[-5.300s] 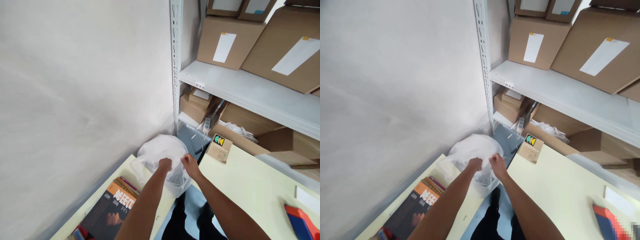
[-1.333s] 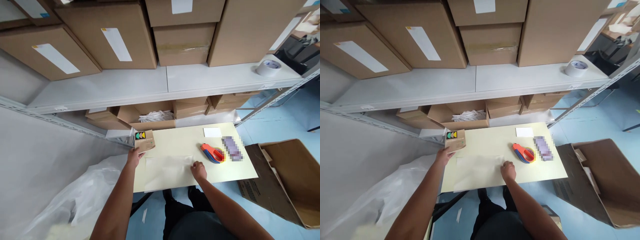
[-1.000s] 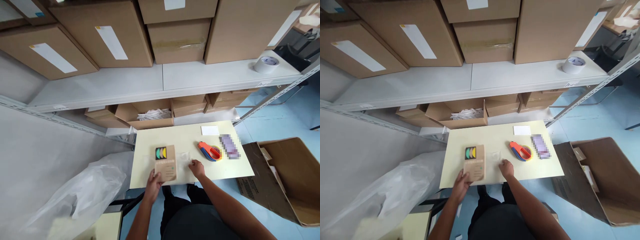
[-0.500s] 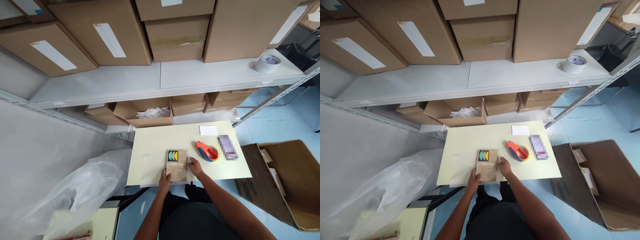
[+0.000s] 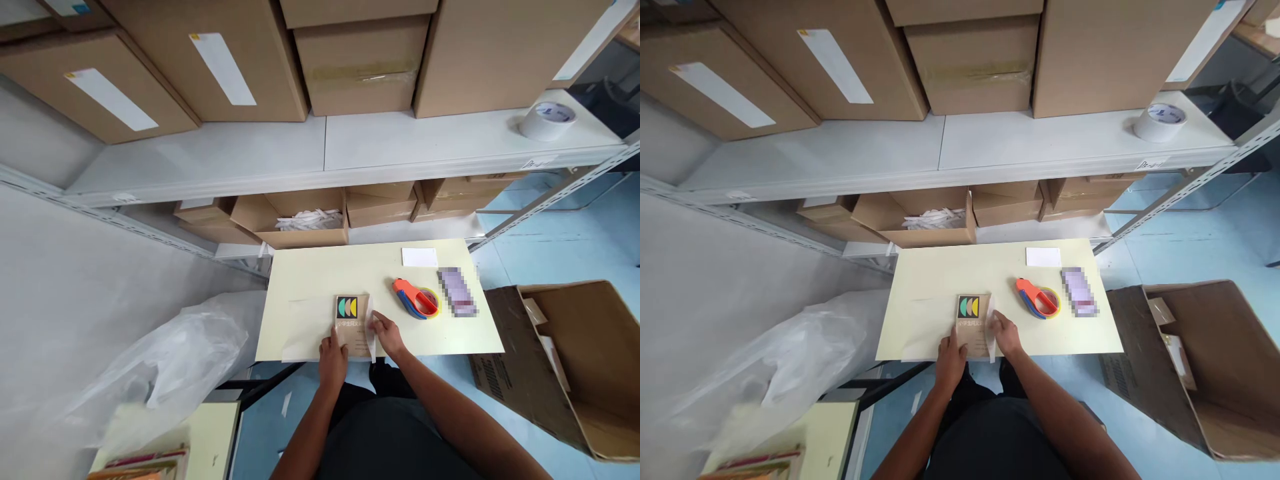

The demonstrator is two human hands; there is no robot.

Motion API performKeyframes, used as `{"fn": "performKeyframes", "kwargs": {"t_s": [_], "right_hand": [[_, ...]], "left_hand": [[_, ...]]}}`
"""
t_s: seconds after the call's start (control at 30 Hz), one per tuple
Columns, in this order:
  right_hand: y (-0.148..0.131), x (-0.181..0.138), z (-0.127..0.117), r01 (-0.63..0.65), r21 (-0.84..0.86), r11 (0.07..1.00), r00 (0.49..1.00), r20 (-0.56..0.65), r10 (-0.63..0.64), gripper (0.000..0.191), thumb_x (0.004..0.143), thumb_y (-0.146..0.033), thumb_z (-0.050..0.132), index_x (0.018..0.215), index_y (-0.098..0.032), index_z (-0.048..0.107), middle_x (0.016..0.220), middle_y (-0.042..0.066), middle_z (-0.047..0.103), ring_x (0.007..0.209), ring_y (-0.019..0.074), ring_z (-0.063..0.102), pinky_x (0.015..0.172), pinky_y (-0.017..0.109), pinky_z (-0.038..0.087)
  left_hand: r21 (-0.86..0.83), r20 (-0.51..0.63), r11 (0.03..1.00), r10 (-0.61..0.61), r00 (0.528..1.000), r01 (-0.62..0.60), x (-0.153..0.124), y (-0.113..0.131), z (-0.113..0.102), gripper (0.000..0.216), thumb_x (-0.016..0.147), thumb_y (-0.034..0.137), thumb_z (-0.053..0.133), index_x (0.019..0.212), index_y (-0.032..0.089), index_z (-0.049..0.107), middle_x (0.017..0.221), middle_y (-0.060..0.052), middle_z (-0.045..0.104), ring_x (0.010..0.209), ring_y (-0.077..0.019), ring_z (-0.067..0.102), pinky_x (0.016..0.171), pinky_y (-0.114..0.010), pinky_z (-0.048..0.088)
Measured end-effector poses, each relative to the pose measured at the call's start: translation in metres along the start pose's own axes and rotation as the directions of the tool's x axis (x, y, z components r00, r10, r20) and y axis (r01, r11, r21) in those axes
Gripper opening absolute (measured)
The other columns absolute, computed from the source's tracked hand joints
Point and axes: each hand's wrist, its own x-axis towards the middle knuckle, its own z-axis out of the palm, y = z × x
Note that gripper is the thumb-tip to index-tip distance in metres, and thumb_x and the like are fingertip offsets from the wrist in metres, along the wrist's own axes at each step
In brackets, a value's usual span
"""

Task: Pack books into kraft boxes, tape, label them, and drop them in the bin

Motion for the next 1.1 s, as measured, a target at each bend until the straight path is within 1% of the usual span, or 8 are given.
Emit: {"fn": "performKeyframes", "kwargs": {"t_s": [0.17, 0.27, 0.4, 0.57, 0.77, 0.93, 1.03, 1.1], "right_hand": [[0.004, 0.008, 0.005, -0.135, -0.075, 0.988, 0.989, -0.063, 0.131, 0.035, 0.085, -0.030, 0.051, 0.110, -0.021, 0.074, 0.081, 0.003, 0.077, 0.078, 0.0203, 0.072, 0.078, 0.030, 0.054], [-0.004, 0.012, 0.008, -0.163, -0.141, 0.976, 0.984, -0.100, 0.150, 0.024, 0.083, -0.034, 0.058, 0.095, -0.021, 0.074, 0.090, 0.006, 0.078, 0.087, 0.0231, 0.072, 0.079, 0.030, 0.052], [-0.015, 0.013, 0.009, -0.184, -0.215, 0.959, 0.979, -0.129, 0.159, 0.016, 0.080, -0.033, 0.064, 0.089, -0.020, 0.070, 0.093, 0.008, 0.077, 0.094, 0.0247, 0.072, 0.079, 0.030, 0.049], [-0.023, 0.009, 0.009, -0.173, -0.239, 0.955, 0.979, -0.144, 0.141, 0.023, 0.077, -0.029, 0.066, 0.099, -0.020, 0.063, 0.088, 0.006, 0.074, 0.087, 0.0232, 0.071, 0.073, 0.029, 0.048], [-0.050, -0.004, 0.026, -0.039, -0.184, 0.982, 0.983, -0.184, 0.005, 0.024, 0.078, -0.026, 0.062, 0.100, -0.022, 0.054, 0.080, 0.000, 0.069, 0.076, 0.0199, 0.067, 0.070, 0.028, 0.046], [-0.083, -0.015, 0.044, 0.031, -0.118, 0.993, 0.986, -0.160, -0.050, 0.030, 0.075, -0.022, 0.062, 0.103, -0.022, 0.052, 0.070, -0.004, 0.063, 0.068, 0.0191, 0.063, 0.064, 0.027, 0.043], [-0.102, -0.018, 0.053, 0.021, -0.125, 0.992, 0.996, -0.087, -0.032, 0.046, 0.075, -0.018, 0.062, 0.120, -0.019, 0.052, 0.071, -0.003, 0.065, 0.071, 0.0199, 0.065, 0.067, 0.028, 0.045], [-0.113, -0.020, 0.061, 0.030, -0.132, 0.991, 0.998, -0.045, -0.036, 0.064, 0.075, -0.015, 0.062, 0.137, -0.016, 0.045, 0.074, -0.002, 0.067, 0.075, 0.0208, 0.066, 0.070, 0.029, 0.047]], "left_hand": [[0.080, -0.027, 0.996, 0.035, 0.999, -0.033, 0.003, -0.001, 0.002, 0.061, 0.093, 0.022, 0.051, 0.151, 0.007, 0.040, 0.130, -0.019, 0.054, 0.123, -0.0311, 0.051, 0.110, -0.042, 0.039], [0.071, 0.006, 0.996, 0.045, 0.999, -0.046, 0.006, -0.001, 0.001, 0.063, 0.090, 0.018, 0.051, 0.151, 0.005, 0.039, 0.133, -0.020, 0.054, 0.123, -0.0309, 0.052, 0.111, -0.041, 0.038], [0.029, 0.019, 0.998, 0.052, 0.998, -0.053, 0.003, 0.002, -0.001, 0.074, 0.085, 0.015, 0.055, 0.155, 0.007, 0.033, 0.138, -0.020, 0.054, 0.127, -0.0312, 0.052, 0.112, -0.040, 0.037], [-0.091, 0.027, 0.992, 0.093, 0.995, -0.090, -0.007, 0.011, -0.005, 0.066, 0.092, 0.035, 0.055, 0.152, 0.012, 0.038, 0.144, -0.020, 0.055, 0.135, -0.0321, 0.048, 0.116, -0.043, 0.034], [-0.226, 0.113, 0.974, 0.020, 0.993, 0.006, 0.000, 0.015, -0.016, 0.061, 0.093, 0.059, 0.050, 0.135, 0.015, 0.057, 0.151, -0.019, 0.051, 0.143, -0.0342, 0.042, 0.117, -0.046, 0.033], [-0.425, 0.178, 0.905, 0.085, 0.980, -0.001, 0.017, 0.004, -0.045, 0.049, 0.087, 0.052, 0.058, 0.120, 0.017, 0.064, 0.131, -0.015, 0.066, 0.125, -0.0295, 0.060, 0.107, -0.040, 0.044], [-0.450, 0.049, 0.891, 0.099, 0.994, -0.067, 0.017, -0.005, -0.068, 0.049, 0.080, 0.042, 0.065, 0.124, 0.019, 0.061, 0.133, -0.013, 0.064, 0.124, -0.0278, 0.060, 0.106, -0.040, 0.045], [-0.480, -0.036, 0.865, 0.144, 0.989, -0.144, 0.009, -0.008, -0.081, 0.038, 0.082, 0.035, 0.062, 0.117, 0.021, 0.063, 0.123, -0.010, 0.068, 0.115, -0.0248, 0.064, 0.101, -0.038, 0.048]]}}
